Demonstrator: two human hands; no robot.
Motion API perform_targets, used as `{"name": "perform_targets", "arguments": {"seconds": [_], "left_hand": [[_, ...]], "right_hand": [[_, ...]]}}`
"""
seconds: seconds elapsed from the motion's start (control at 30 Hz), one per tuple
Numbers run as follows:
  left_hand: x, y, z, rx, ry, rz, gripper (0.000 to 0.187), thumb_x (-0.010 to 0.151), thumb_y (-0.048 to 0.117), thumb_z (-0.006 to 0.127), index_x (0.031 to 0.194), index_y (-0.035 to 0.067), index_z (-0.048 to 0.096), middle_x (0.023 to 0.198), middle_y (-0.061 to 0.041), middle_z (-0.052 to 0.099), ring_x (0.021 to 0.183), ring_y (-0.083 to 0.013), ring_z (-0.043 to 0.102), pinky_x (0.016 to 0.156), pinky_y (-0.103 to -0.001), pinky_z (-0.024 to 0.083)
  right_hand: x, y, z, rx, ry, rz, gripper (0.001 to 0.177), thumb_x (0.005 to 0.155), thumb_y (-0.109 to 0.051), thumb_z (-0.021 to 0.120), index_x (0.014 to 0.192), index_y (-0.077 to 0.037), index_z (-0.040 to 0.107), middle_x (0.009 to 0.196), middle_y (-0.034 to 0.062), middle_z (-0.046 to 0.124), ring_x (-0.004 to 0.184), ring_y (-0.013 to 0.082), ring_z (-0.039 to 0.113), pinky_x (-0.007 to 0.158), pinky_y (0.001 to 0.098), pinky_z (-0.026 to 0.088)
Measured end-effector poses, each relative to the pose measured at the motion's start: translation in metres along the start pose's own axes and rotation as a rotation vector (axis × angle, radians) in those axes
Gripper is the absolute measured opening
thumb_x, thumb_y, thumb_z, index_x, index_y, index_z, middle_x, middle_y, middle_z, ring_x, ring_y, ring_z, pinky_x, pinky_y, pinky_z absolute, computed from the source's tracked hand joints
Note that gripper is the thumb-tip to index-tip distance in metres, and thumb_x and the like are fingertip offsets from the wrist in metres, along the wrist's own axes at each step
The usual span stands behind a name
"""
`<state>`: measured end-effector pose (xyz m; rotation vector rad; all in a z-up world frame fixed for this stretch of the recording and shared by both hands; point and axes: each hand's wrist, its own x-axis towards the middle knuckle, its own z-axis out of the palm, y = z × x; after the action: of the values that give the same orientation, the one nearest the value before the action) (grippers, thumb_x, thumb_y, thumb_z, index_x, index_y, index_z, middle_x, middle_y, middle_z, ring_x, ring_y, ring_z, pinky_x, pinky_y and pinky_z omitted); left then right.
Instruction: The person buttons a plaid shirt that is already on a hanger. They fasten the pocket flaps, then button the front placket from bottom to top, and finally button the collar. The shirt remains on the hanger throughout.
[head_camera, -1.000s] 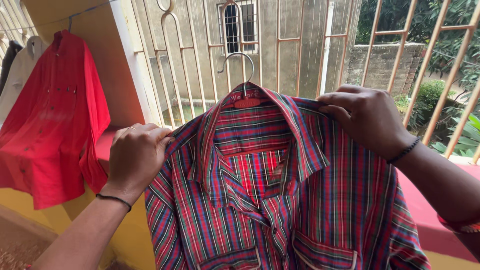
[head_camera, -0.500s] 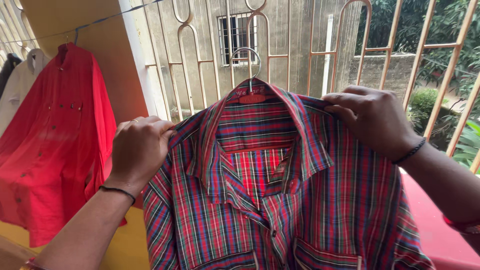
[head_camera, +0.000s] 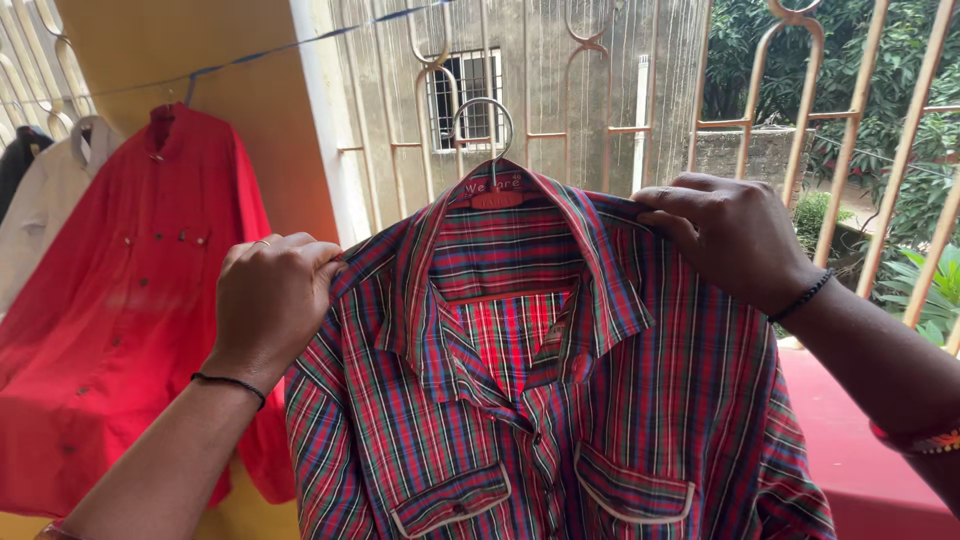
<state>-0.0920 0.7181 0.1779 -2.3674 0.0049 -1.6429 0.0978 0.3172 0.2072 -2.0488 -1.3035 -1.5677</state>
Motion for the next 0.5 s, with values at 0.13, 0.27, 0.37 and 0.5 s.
{"name": "perform_targets", "arguments": {"seconds": [0.13, 0.27, 0.37, 0.5], "left_hand": [[-0.002, -0.043, -0.012, 0.019, 0.040, 0.004, 0.014, 0.092, 0.023, 0.072, 0.096, 0.012, 0.080, 0.094, -0.003, 0.075, 0.094, -0.0270, 0.068, 0.089, -0.046, 0.048], [-0.004, -0.076, -0.020, 0.151, 0.164, 0.086, 0.011, 0.094, 0.022, 0.073, 0.099, 0.014, 0.079, 0.119, -0.002, 0.072, 0.120, -0.0245, 0.062, 0.108, -0.050, 0.040], [-0.004, -0.097, -0.023, 0.246, 0.180, 0.116, 0.022, 0.094, 0.024, 0.076, 0.114, 0.016, 0.077, 0.144, -0.004, 0.063, 0.139, -0.0254, 0.052, 0.118, -0.059, 0.030], [0.000, -0.125, -0.024, 0.324, 0.183, 0.127, 0.067, 0.088, 0.031, 0.081, 0.152, 0.018, 0.066, 0.169, -0.010, 0.042, 0.153, -0.0328, 0.037, 0.119, -0.068, 0.021]], "right_hand": [[0.024, -0.030, 0.019, -0.049, 0.012, 0.023, 0.019, 0.099, -0.026, 0.068, 0.111, -0.015, 0.078, 0.103, 0.0045, 0.077, 0.085, 0.0239, 0.073, 0.076, 0.0390, 0.059], [0.042, -0.058, 0.040, -0.176, 0.104, -0.012, 0.018, 0.101, -0.027, 0.068, 0.110, -0.015, 0.078, 0.112, 0.0024, 0.075, 0.110, 0.0241, 0.068, 0.099, 0.0426, 0.051], [0.049, -0.071, 0.053, -0.212, 0.132, -0.010, 0.018, 0.103, -0.030, 0.068, 0.114, -0.018, 0.075, 0.127, 0.0021, 0.071, 0.124, 0.0236, 0.062, 0.111, 0.0455, 0.041], [0.061, -0.078, 0.065, -0.345, 0.162, -0.057, 0.034, 0.104, -0.036, 0.072, 0.132, -0.019, 0.069, 0.149, 0.0056, 0.060, 0.138, 0.0263, 0.054, 0.117, 0.0532, 0.035]]}}
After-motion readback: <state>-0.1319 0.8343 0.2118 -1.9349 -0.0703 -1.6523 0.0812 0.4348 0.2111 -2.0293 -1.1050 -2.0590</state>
